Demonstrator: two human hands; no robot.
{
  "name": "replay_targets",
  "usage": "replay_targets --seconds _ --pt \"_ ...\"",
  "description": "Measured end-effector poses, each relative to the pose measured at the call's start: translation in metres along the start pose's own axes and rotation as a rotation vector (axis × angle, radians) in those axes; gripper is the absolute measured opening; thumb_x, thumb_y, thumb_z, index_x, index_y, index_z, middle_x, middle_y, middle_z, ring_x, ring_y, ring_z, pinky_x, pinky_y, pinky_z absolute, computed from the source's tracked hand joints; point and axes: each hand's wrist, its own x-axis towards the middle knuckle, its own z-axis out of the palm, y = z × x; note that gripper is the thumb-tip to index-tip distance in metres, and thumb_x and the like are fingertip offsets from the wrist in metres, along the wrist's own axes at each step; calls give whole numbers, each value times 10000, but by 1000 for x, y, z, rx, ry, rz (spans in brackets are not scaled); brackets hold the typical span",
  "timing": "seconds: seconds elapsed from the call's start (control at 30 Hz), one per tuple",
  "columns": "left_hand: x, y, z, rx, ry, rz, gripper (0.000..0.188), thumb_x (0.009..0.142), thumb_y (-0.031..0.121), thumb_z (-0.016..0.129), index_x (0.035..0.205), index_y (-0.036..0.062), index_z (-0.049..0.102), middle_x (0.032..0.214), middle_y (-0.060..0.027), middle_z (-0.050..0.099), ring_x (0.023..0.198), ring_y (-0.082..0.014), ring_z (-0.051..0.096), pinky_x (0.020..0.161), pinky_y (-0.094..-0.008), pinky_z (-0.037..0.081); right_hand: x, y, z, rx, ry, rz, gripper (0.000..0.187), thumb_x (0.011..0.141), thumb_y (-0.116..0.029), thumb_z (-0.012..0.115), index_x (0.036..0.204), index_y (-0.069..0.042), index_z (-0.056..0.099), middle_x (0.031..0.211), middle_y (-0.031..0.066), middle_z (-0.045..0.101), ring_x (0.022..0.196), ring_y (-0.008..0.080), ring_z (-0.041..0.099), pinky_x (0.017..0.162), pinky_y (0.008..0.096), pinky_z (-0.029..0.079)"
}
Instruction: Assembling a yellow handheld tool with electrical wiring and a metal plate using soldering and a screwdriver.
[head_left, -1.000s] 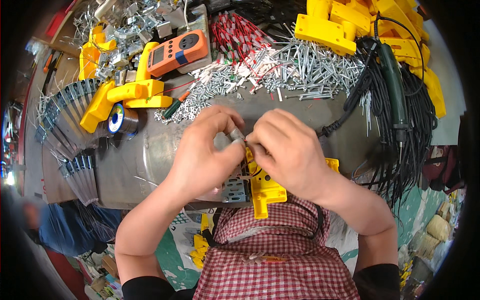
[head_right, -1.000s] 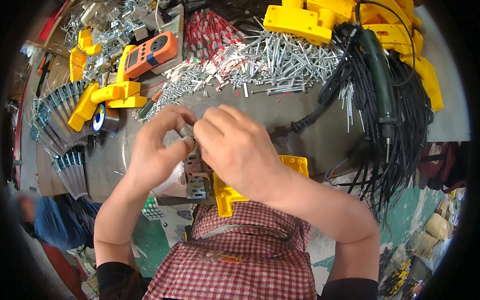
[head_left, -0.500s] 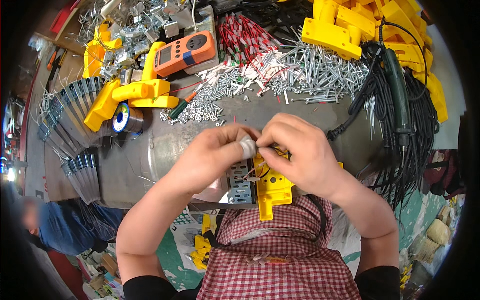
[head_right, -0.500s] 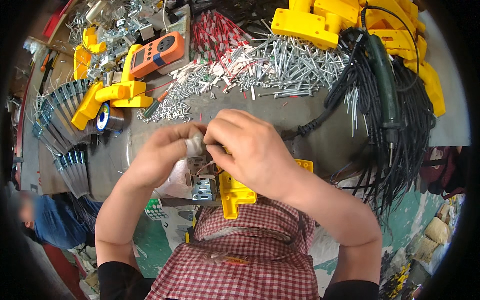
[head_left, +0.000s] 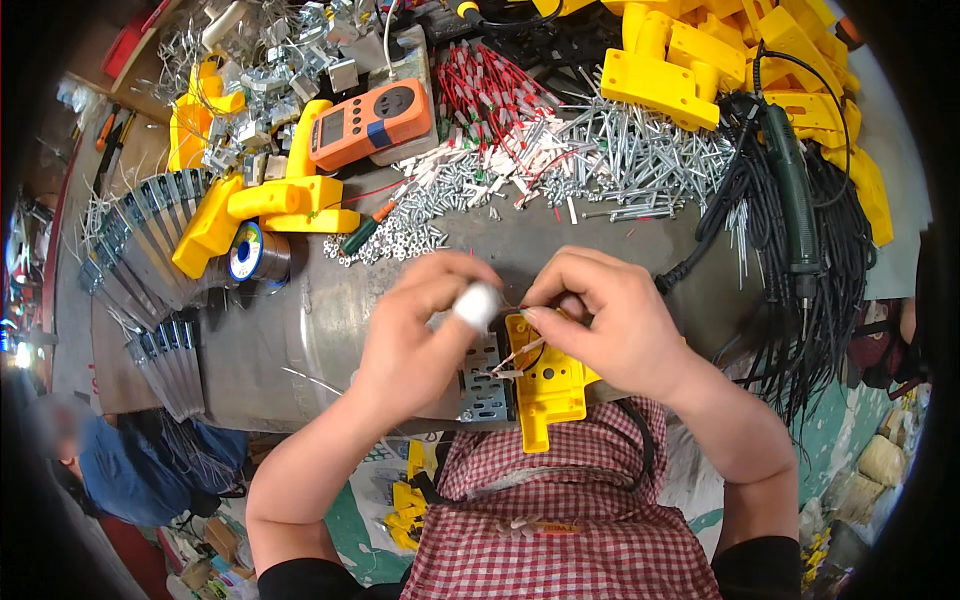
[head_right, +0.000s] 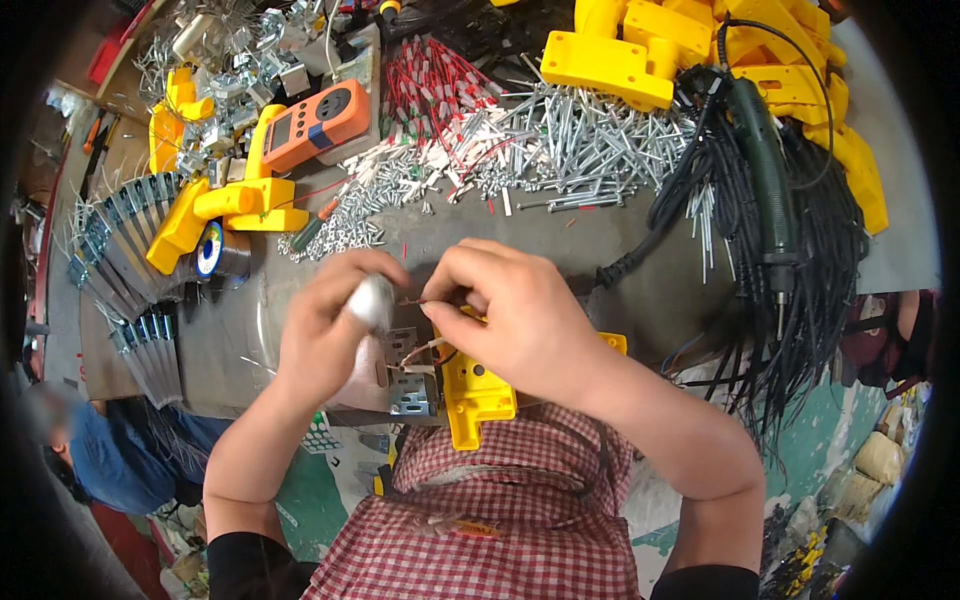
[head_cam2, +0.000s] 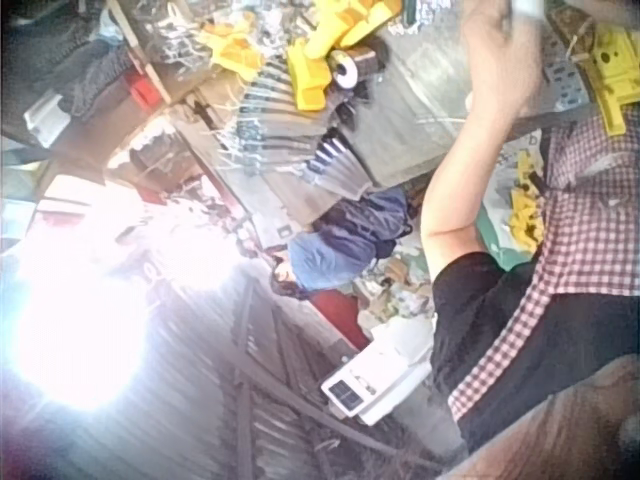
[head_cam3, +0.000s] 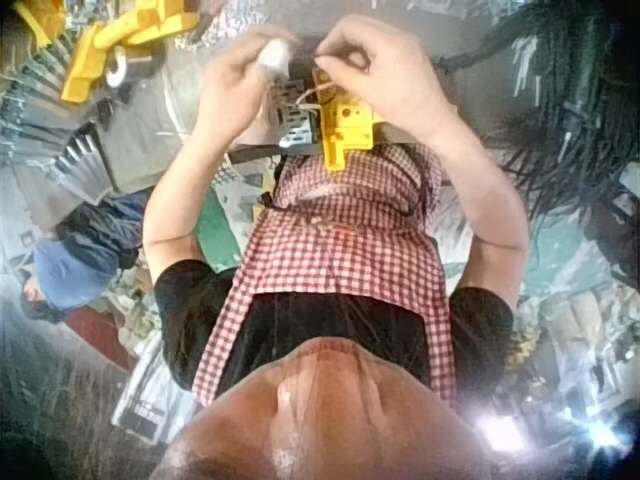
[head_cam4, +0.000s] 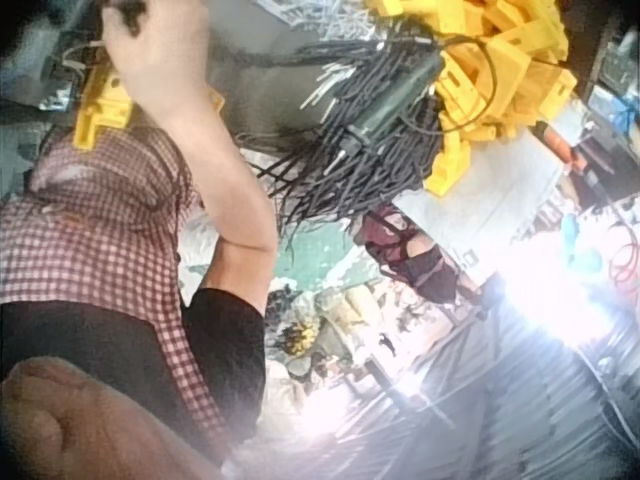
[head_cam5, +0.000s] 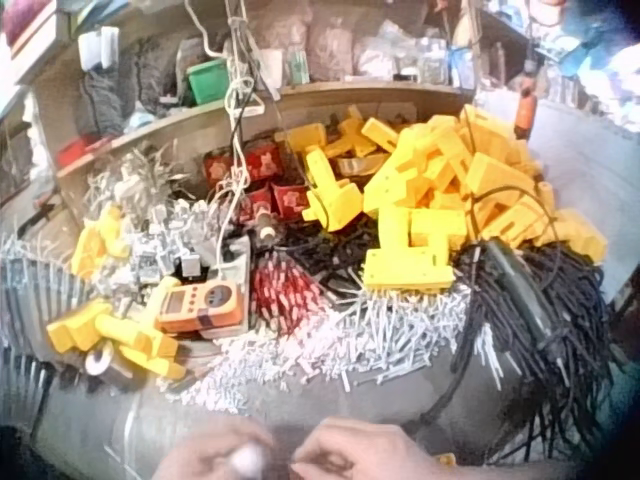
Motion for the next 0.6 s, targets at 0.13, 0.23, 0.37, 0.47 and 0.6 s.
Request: replay_targets --seconds 0.13,0.23,0.37,0.47,0.6 --pt "8 7 -3 599 134 507 221 643 140 729 809 85 595 993 -50 585 938 -261 544 818 -408 409 3 10 -1 384 -181 240 141 760 -93 663 811 0 570 769 91 562 625 205 571 588 285 453" --pt "9 8 -1 581 33 481 144 694 51 685 777 63 569 992 -99 582 932 -284 550 824 -377 429 3 -2 -2 -26 -67 3 136 759 -84 657 802 -1 559 769 98 557 646 221 572 601 302 458" --pt "4 -2 -1 -618 -228 -657 250 688 150 730 878 54 599 946 -93 583 861 -283 558 799 -332 442 2 5 3 -41 -28 -61 134 761 -81 658 803 -4 557 772 98 562 661 216 579 604 305 459" --pt "8 -2 1 404 88 456 280 640 90 729 889 61 604 815 -84 595 770 -249 584 823 -391 451 5 9 0 233 -132 199 131 775 -86 653 815 2 567 768 90 581 654 181 584 597 289 457" --pt "9 -5 -2 469 -123 328 194 712 103 687 885 48 616 781 -96 605 754 -239 604 791 -392 469 7 0 -2 125 -127 216 127 772 -84 649 819 3 570 755 92 580 650 177 583 599 287 458"
